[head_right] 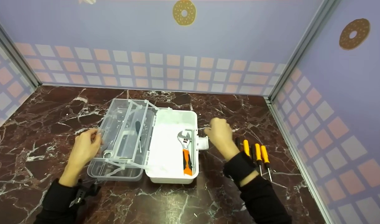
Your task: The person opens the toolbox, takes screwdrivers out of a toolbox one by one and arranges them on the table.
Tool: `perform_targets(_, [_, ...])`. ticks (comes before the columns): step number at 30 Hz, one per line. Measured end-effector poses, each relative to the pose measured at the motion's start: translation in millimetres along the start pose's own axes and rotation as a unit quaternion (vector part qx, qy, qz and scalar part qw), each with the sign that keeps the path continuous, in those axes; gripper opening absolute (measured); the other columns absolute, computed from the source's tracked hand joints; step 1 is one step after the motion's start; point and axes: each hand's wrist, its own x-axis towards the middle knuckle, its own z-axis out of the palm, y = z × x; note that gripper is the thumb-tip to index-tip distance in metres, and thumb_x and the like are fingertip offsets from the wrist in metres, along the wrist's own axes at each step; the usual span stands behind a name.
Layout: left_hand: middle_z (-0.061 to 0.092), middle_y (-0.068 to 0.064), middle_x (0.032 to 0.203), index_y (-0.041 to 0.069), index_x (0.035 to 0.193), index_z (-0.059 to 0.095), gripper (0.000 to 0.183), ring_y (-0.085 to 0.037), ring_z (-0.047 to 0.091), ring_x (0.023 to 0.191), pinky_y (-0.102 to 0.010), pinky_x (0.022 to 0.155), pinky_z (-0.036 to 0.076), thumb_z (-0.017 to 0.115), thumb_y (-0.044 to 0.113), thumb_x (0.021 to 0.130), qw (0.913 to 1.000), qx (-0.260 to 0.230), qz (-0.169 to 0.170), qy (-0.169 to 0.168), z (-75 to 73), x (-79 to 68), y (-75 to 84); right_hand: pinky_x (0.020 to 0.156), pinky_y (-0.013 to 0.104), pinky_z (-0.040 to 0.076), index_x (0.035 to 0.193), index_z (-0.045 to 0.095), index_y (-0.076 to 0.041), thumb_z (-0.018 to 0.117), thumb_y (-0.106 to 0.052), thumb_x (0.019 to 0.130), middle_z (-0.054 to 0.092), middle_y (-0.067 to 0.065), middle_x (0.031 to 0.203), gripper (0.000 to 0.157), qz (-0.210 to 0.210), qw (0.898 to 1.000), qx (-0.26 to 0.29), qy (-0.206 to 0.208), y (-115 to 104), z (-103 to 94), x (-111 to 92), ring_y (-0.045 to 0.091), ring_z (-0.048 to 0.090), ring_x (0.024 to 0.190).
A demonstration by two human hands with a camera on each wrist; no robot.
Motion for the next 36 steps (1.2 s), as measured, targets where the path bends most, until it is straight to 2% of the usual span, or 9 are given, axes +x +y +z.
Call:
perform_targets(7, [0.061,-0.028,0.087,-0.006,0.102,0.059,0.024,-0.044,0.058,0.079,-0.052,0.069,0.044,0.046,0.005,0.085,1.0000,-0.001,0.000,0.001,0.4,0.0,0.2,0.051,0.031,0.045,0.072,0.065,0.000,0.064,-0.011,0.075,0.060,0.006,0.061,0.012,-0.092,0.995,0.036,-0.020,-55,1.4,7,0.015,0.053,0.051])
perform_targets(16, [0.061,-0.027,0.083,-0.007,0.099,0.060,0.022,-0.044,0.058,0.078,-0.052,0.068,0.044,0.046,0.004,0.085,0.9999,-0.004,0.007,0.008,1.3,-0.1,-0.7,0.054,0.028,0.048,0.077,0.063,0.005,0.065,-0.011,0.074,0.062,0.010,0.065,0.016,-0.180,0.982,0.025,-0.059,-110,24.5,9,0.018,0.057,0.056])
perform_targets(21, [0.061,-0.026,0.081,-0.006,0.100,0.060,0.023,-0.043,0.059,0.076,-0.052,0.066,0.045,0.046,0.005,0.085,1.0000,-0.003,0.002,0.006,0.8,-0.3,-0.5,0.058,0.031,0.048,0.078,0.064,0.004,0.067,-0.016,0.075,0.064,0.012,0.071,0.020,-0.195,0.975,0.014,-0.106,-130,42.5,5,0.021,0.058,0.060])
perform_targets(25, [0.062,-0.025,0.081,-0.006,0.100,0.060,0.023,-0.043,0.059,0.077,-0.052,0.067,0.044,0.046,0.005,0.085,1.0000,-0.006,0.000,0.005,0.5,-0.1,-0.1,0.053,0.032,0.046,0.071,0.064,0.000,0.068,-0.018,0.074,0.064,0.009,0.068,0.019,-0.209,0.969,0.013,-0.131,-140,55.3,0,0.018,0.053,0.053])
perform_targets(29, [0.062,-0.025,0.082,-0.007,0.100,0.060,0.024,-0.043,0.059,0.079,-0.052,0.069,0.044,0.046,0.004,0.084,1.0000,-0.005,0.004,0.007,0.6,0.2,-0.4,0.049,0.030,0.043,0.061,0.062,-0.005,0.070,-0.022,0.073,0.061,0.004,0.060,0.022,-0.208,0.967,0.002,-0.147,-146,64.8,-3,0.013,0.046,0.049])
perform_targets(36, [0.061,-0.027,0.085,-0.007,0.097,0.060,0.022,-0.044,0.058,0.080,-0.052,0.070,0.044,0.047,0.004,0.084,0.9999,-0.001,0.006,0.011,0.8,0.3,-0.8,0.049,0.032,0.045,0.059,0.061,-0.005,0.069,-0.023,0.072,0.060,0.004,0.058,0.024,-0.198,0.966,-0.019,-0.164,-150,76.6,-5,0.016,0.053,0.050])
